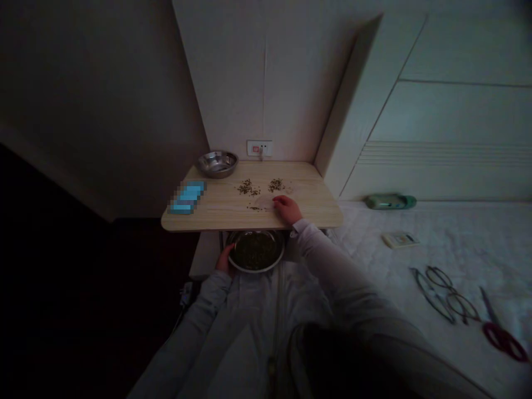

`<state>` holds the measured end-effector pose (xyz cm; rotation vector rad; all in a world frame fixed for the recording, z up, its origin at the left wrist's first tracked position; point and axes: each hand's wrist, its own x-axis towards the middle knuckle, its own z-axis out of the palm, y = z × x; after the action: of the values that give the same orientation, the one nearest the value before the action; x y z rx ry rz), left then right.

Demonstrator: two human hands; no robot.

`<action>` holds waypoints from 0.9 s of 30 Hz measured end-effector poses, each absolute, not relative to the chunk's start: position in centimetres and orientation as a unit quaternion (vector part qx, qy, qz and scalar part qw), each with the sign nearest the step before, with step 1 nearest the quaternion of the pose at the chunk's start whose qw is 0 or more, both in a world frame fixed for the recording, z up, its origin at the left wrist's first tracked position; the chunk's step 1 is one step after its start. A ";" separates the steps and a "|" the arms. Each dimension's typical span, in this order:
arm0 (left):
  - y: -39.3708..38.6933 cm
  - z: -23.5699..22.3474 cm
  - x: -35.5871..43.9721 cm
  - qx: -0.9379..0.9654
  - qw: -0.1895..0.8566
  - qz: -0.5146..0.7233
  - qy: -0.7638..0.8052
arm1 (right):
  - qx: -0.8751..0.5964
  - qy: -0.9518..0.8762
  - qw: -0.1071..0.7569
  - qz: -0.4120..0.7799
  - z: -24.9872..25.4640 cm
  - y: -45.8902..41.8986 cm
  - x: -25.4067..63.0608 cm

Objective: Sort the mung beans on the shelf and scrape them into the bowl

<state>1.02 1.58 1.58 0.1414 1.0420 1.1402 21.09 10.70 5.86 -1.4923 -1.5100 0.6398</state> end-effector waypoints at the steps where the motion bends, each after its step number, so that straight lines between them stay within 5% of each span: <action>1: 1.6 1.5 1.0 0.067 0.715 0.515 0.468 | -0.608 -0.610 0.440 0.253 5.9 10.6 21.0; 27: 1.9 0.4 0.7 0.061 0.716 0.523 0.458 | -0.576 -0.619 0.431 0.316 5.8 10.5 21.1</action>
<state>0.71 1.87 0.37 0.1354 1.0140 1.1566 21.12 10.46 5.78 -1.4359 -1.5437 0.7888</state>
